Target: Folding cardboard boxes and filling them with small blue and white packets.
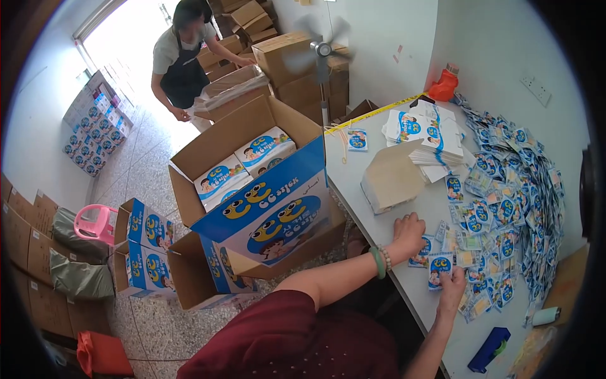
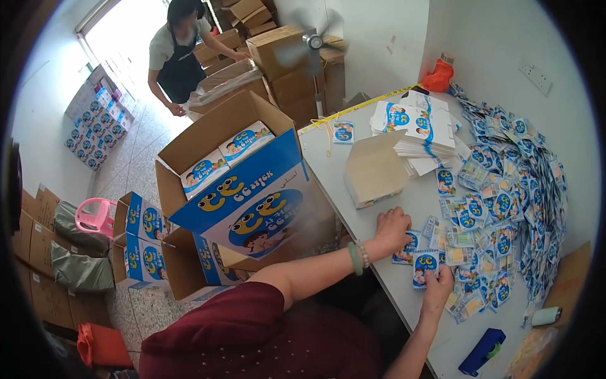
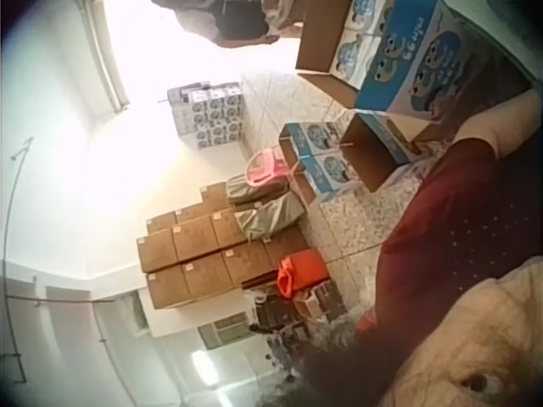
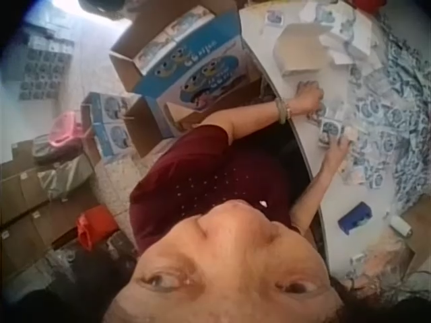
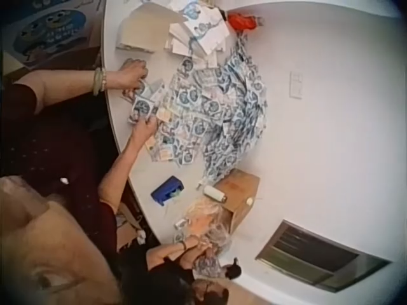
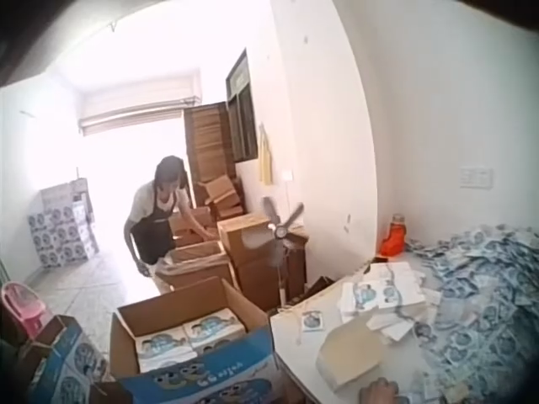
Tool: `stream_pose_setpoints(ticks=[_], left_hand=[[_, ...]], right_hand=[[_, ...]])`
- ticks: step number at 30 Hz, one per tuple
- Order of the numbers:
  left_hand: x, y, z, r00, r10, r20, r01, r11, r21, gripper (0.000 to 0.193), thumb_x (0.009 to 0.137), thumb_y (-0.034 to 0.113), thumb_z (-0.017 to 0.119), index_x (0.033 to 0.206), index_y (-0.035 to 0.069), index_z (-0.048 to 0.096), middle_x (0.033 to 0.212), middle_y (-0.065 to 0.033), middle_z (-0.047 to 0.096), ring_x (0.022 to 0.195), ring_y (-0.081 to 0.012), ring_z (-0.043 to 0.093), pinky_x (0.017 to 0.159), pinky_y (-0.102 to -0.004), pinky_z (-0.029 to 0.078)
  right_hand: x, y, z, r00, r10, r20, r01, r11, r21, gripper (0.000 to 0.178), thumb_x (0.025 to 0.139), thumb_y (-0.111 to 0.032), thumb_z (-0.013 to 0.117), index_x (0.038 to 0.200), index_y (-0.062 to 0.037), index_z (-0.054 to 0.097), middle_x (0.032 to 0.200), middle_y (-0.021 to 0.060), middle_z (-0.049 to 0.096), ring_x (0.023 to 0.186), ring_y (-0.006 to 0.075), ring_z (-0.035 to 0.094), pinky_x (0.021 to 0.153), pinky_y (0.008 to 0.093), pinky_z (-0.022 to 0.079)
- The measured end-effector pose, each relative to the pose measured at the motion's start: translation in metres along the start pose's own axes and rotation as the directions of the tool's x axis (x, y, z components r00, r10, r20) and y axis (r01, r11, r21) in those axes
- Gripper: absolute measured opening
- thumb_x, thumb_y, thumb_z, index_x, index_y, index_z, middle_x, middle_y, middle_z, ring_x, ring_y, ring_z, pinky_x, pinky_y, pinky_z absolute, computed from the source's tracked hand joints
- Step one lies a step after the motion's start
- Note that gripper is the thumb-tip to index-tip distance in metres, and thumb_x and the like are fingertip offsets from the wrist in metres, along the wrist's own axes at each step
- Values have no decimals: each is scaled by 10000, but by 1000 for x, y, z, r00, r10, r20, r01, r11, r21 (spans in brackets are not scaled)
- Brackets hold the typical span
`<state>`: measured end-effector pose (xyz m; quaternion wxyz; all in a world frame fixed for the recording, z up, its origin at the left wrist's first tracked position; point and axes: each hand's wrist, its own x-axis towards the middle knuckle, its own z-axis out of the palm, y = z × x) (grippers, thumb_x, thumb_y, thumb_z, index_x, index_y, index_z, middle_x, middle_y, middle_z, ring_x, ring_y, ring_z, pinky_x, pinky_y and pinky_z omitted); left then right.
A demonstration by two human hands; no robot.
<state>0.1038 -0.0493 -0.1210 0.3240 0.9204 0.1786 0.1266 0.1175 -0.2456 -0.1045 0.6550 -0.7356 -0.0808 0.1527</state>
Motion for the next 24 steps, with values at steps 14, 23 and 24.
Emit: stream_pose_setpoints(ticks=[14,23,24], left_hand=[[-5,0,12,985,-18,-172,7,998,-66,143,680,171,716,753,76,639,960,-120,544,1001,-277,517,836,-420,381],[2,12,1,998,-60,35,58,997,54,227,651,188,744,820,54,671,1021,-131,533,1024,-297,510,865,-422,369],[4,9,3,996,-67,55,64,996,62,197,665,166,725,823,58,679,1018,-125,534,1017,-302,510,862,-421,367]], right_hand=[[-18,7,-6,997,-77,-6,77,992,96,67,825,22,549,853,-38,548,790,38,625,655,77,567,603,223,464],[-29,0,-5,995,-99,26,94,985,143,79,820,12,549,873,-46,547,805,28,619,664,75,550,640,225,463],[-30,-3,-2,995,-96,29,91,985,150,92,823,8,546,897,-44,558,821,26,623,680,76,557,656,224,464]])
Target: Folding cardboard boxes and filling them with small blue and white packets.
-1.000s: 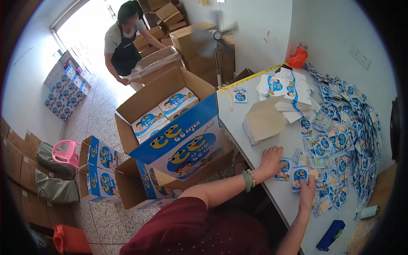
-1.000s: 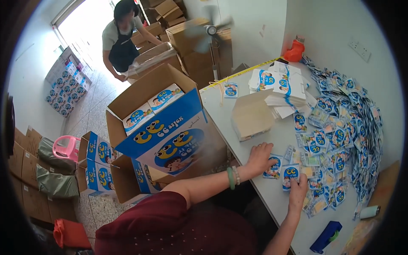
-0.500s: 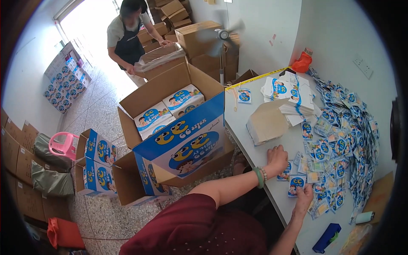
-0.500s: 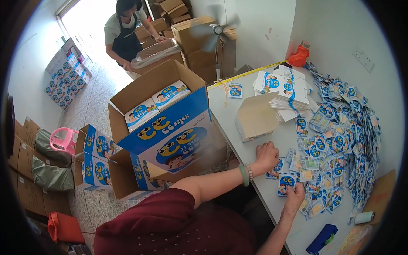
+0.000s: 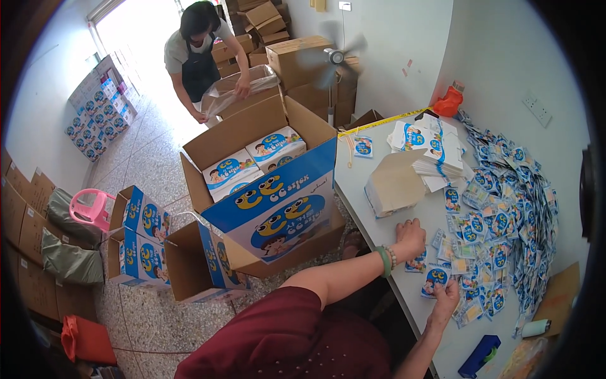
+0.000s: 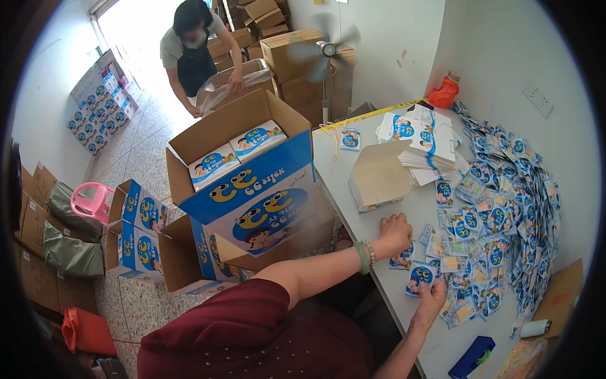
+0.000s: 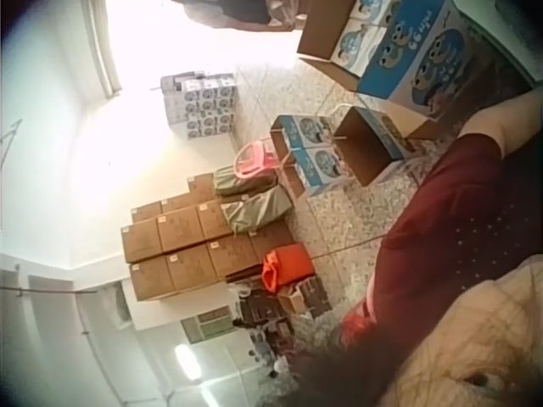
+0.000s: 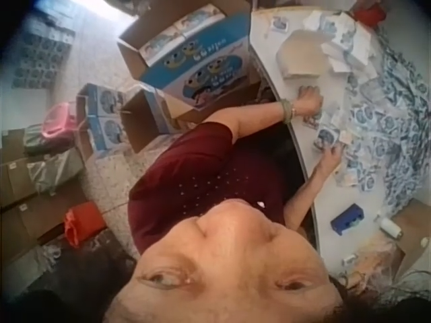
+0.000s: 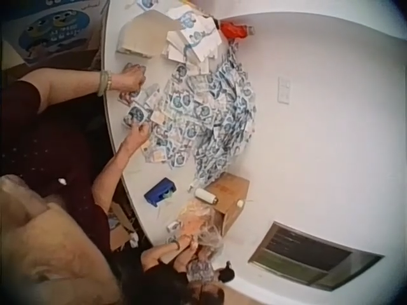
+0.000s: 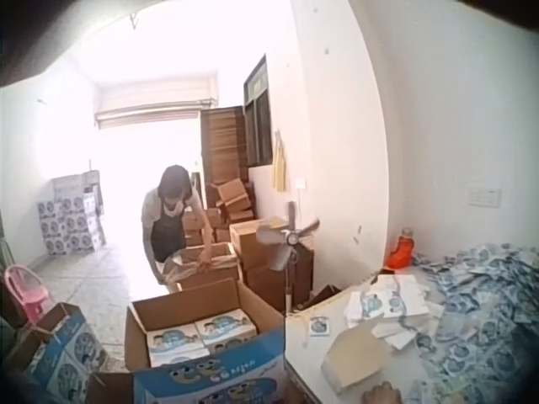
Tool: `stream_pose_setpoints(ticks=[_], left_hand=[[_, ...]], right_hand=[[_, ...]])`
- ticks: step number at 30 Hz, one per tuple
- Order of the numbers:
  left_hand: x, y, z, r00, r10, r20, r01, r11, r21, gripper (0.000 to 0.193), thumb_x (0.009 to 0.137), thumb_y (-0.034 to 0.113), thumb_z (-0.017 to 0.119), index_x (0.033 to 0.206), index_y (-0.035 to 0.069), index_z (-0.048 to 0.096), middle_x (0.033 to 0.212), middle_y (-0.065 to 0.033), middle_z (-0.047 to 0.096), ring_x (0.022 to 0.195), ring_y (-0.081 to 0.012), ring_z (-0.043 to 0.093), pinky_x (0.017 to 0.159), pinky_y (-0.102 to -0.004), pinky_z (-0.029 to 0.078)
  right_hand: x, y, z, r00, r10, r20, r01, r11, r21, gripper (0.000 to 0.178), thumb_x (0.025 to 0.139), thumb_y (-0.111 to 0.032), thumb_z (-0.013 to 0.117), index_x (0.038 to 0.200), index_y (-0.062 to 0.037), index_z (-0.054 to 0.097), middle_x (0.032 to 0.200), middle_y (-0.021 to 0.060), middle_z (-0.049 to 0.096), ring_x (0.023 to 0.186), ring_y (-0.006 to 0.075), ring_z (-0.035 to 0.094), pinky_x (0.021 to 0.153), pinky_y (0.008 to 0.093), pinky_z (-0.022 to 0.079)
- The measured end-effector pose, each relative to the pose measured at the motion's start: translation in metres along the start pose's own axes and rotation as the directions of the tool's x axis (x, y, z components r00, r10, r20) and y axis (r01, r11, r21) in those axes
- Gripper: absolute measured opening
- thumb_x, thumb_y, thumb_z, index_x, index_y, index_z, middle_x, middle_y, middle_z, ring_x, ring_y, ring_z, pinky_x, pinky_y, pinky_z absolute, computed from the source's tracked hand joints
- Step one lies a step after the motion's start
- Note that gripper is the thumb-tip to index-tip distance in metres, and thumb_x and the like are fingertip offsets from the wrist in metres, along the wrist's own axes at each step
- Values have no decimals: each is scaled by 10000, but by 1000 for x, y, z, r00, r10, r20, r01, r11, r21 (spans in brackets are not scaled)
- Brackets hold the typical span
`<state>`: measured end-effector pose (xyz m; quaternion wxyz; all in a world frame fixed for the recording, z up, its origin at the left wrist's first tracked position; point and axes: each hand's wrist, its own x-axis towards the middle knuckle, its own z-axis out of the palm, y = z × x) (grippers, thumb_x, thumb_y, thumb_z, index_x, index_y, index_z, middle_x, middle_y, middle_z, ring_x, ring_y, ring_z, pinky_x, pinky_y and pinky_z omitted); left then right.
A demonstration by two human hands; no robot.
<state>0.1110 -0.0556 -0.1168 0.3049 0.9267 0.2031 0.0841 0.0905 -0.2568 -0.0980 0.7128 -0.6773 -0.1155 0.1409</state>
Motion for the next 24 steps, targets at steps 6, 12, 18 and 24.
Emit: stream_pose_setpoints(ticks=[6,12,18,24], left_hand=[[-7,-13,13,954,76,-290,-127,978,-163,74,717,79,613,740,91,682,967,-127,552,984,-291,523,832,-414,373],[8,-11,21,978,-12,-210,6,1000,-30,35,704,63,615,708,97,620,913,-109,558,956,-296,526,839,-432,359],[0,-9,-5,952,239,193,-42,724,-688,58,756,29,588,750,65,542,766,-61,538,730,-163,500,673,-295,403],[-27,8,-15,972,221,76,-43,486,-873,86,824,65,596,789,61,517,706,-6,498,653,-110,498,568,-256,421]], right_hand=[[-3,0,7,1000,9,-11,-8,996,92,144,832,-17,554,973,-24,582,882,38,642,746,89,586,703,227,471],[0,6,8,998,42,47,-48,991,127,151,809,0,571,960,-11,577,882,47,637,767,93,583,736,242,472],[1,-9,17,999,-14,-53,24,979,204,155,809,-12,604,963,-12,582,917,45,637,796,98,588,746,244,477],[16,10,28,996,21,91,-53,929,365,191,854,-54,584,1036,-24,536,914,47,626,756,106,589,742,255,477]])
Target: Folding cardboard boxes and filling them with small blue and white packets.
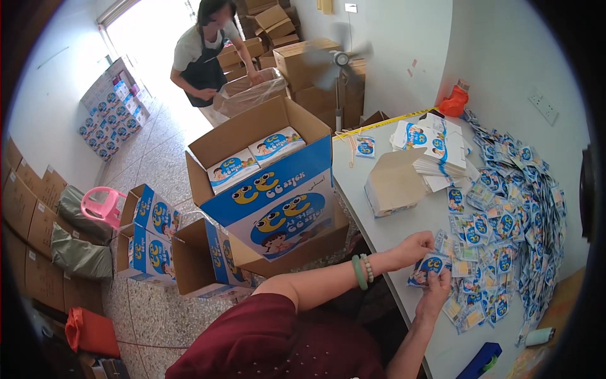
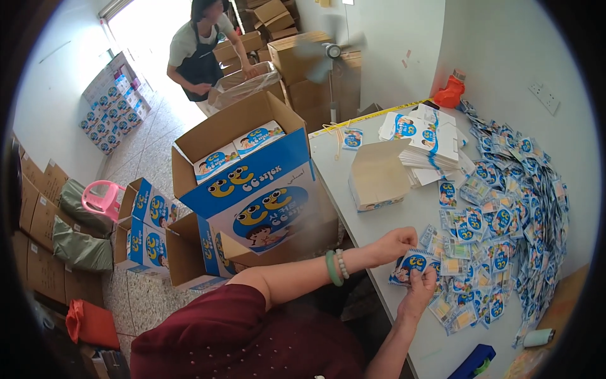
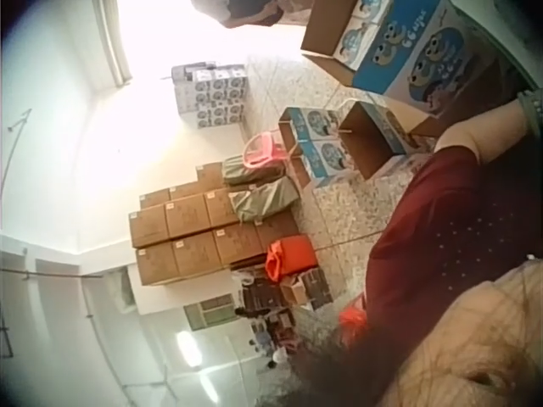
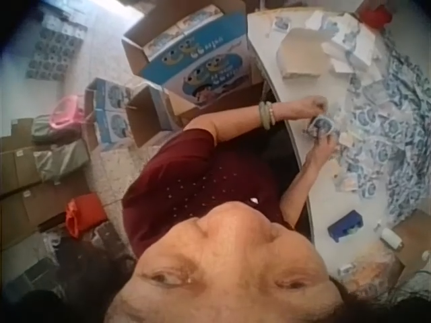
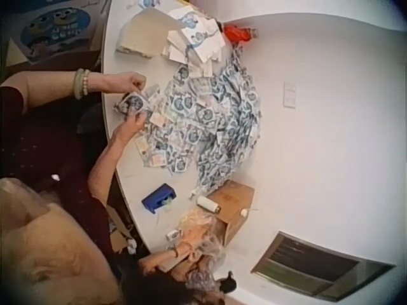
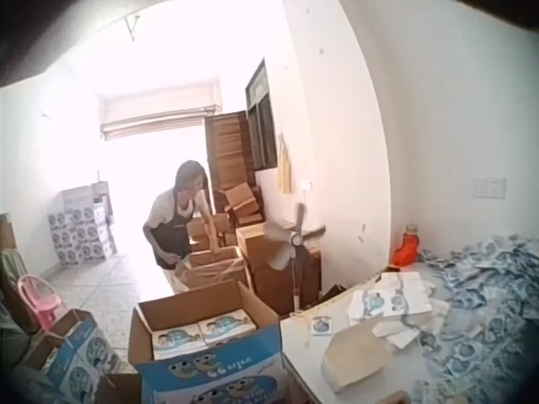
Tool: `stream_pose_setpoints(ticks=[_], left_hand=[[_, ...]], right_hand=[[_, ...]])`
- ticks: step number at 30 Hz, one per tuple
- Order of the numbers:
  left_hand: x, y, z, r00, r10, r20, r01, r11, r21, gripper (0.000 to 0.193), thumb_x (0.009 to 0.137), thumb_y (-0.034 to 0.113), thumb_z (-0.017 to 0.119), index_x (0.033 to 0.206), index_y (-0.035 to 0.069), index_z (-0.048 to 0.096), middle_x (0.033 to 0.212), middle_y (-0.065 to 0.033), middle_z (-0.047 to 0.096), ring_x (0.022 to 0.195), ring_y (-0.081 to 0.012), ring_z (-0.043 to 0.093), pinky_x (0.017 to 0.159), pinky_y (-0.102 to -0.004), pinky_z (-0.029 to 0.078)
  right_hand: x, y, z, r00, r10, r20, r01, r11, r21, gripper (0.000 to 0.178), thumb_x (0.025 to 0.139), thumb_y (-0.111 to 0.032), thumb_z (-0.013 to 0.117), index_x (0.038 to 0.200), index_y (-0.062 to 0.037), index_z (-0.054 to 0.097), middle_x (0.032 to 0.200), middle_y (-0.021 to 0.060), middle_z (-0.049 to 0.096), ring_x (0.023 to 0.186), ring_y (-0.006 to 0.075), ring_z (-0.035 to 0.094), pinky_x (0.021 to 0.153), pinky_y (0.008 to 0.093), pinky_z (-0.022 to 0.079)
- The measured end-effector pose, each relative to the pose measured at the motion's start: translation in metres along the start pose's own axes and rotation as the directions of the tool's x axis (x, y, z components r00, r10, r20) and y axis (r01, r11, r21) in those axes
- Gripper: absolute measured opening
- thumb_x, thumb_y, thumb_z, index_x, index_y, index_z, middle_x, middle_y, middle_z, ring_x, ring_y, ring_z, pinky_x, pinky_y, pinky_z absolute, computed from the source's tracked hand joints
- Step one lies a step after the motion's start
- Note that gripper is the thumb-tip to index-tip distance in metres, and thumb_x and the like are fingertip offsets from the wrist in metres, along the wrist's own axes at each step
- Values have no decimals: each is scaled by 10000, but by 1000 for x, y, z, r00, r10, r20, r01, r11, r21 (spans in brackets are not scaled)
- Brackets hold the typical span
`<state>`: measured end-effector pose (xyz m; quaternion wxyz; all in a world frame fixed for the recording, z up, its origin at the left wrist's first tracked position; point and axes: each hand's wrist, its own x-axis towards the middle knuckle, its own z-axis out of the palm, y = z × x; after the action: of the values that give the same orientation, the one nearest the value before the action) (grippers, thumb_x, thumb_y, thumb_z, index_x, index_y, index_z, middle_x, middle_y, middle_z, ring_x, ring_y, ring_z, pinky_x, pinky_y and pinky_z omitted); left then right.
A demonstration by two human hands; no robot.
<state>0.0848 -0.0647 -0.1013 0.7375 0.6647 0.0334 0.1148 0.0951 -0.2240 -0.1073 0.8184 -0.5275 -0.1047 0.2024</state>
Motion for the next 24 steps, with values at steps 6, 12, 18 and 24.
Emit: stream_pose_setpoints(ticks=[6,12,18,24], left_hand=[[-32,22,10,866,-462,-193,227,706,-670,128,912,208,593,906,88,548,736,40,515,655,-59,473,612,-215,417],[-55,0,8,908,-385,-162,279,847,-453,188,881,208,638,966,41,625,801,11,603,636,-52,477,569,-210,406],[-50,-6,0,857,-419,-301,254,850,-461,152,861,199,654,902,53,648,781,16,603,626,-46,484,542,-212,400],[-15,-41,-44,860,-356,-366,188,887,-421,203,887,187,597,1030,46,574,841,-91,622,703,-206,630,591,-358,545]], right_hand=[[13,17,20,986,-96,-138,108,991,80,261,872,-74,584,1107,-18,485,960,57,615,809,113,590,731,238,473],[9,31,30,1000,-4,23,6,997,-80,176,887,-48,572,1048,-17,508,971,54,601,821,84,555,704,218,454],[8,39,23,997,-78,8,78,967,-241,92,879,-17,575,970,-11,563,899,13,584,807,73,530,684,204,440],[5,12,5,841,-520,151,319,250,-914,224,760,-15,613,983,-12,599,992,133,621,966,320,563,909,405,423]])
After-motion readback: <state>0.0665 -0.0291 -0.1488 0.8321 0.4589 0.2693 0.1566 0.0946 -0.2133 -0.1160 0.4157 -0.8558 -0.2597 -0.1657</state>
